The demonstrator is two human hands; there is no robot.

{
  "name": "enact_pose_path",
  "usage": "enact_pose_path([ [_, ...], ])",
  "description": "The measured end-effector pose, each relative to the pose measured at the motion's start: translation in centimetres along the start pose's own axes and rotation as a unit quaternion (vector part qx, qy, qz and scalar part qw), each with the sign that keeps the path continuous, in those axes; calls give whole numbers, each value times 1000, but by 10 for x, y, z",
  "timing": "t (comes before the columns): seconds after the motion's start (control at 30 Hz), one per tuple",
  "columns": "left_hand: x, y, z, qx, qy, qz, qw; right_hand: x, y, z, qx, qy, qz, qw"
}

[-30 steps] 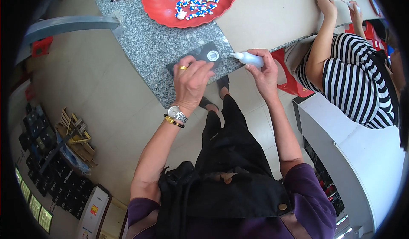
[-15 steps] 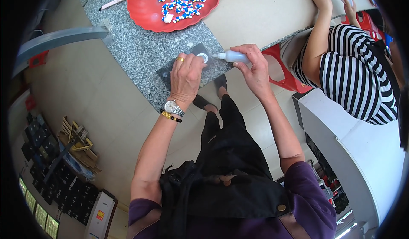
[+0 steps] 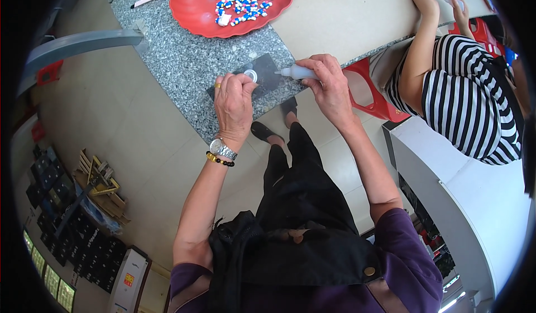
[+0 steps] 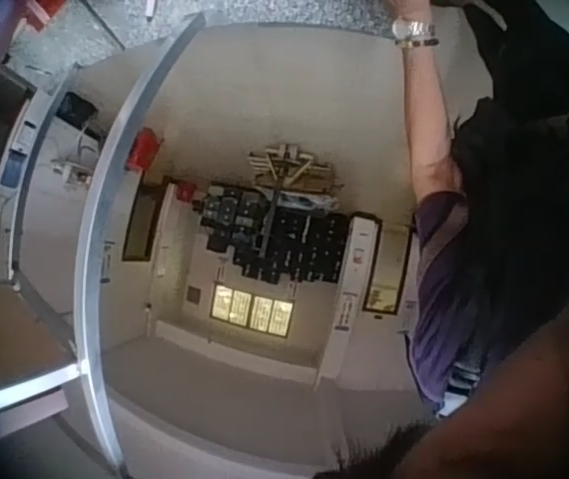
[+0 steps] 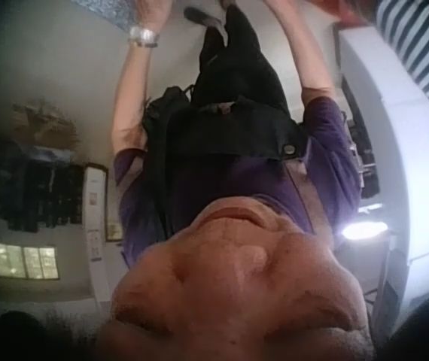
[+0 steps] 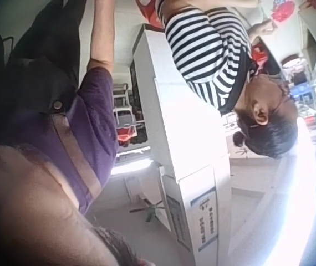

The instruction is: The person assembles small plastic housings by inserting multi-colored components into them by hand, then transfers the assembled housings to a tray.

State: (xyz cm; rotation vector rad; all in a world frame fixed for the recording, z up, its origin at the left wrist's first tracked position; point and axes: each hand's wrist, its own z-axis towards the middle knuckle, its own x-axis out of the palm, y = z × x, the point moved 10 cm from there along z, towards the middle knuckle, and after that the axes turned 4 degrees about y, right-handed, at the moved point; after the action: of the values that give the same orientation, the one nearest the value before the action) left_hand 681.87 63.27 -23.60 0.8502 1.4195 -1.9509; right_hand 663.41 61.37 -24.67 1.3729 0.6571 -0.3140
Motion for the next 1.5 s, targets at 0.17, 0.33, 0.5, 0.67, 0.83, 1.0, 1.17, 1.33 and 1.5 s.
enact_pose_path([
  [0.17, -1, 0, -2, 6, -4, -11, 1000, -1, 12, 4, -25, 6, -51, 998],
  [0.33, 2, -4, -2, 7, 10, -7, 1000, 0, 12, 7, -24, 17, -55, 998],
  [0.5, 13, -10, -2, 14, 30, -2, 999, 3, 5, 12, -1, 24, -27, 999],
  [0.67, 27, -22, 9, 29, 52, 1, 998, 6, -43, 4, 148, -11, 285, 947],
  [0.83, 35, -25, 15, 31, 72, 49, 996, 2, -52, -2, 181, -34, 374, 909],
  [1.0, 39, -25, 16, 26, 89, 84, 992, 1, -55, -5, 194, -32, 386, 901],
  [1.17, 40, -29, 16, 27, 90, 115, 989, 1, -55, -7, 191, -37, 401, 895],
  [1.33, 42, -30, 20, 15, 109, 143, 984, 3, -57, -7, 191, -41, 406, 893],
  [1.5, 46, -25, 23, -34, 159, 153, 975, 5, -59, -7, 201, -37, 417, 886],
])
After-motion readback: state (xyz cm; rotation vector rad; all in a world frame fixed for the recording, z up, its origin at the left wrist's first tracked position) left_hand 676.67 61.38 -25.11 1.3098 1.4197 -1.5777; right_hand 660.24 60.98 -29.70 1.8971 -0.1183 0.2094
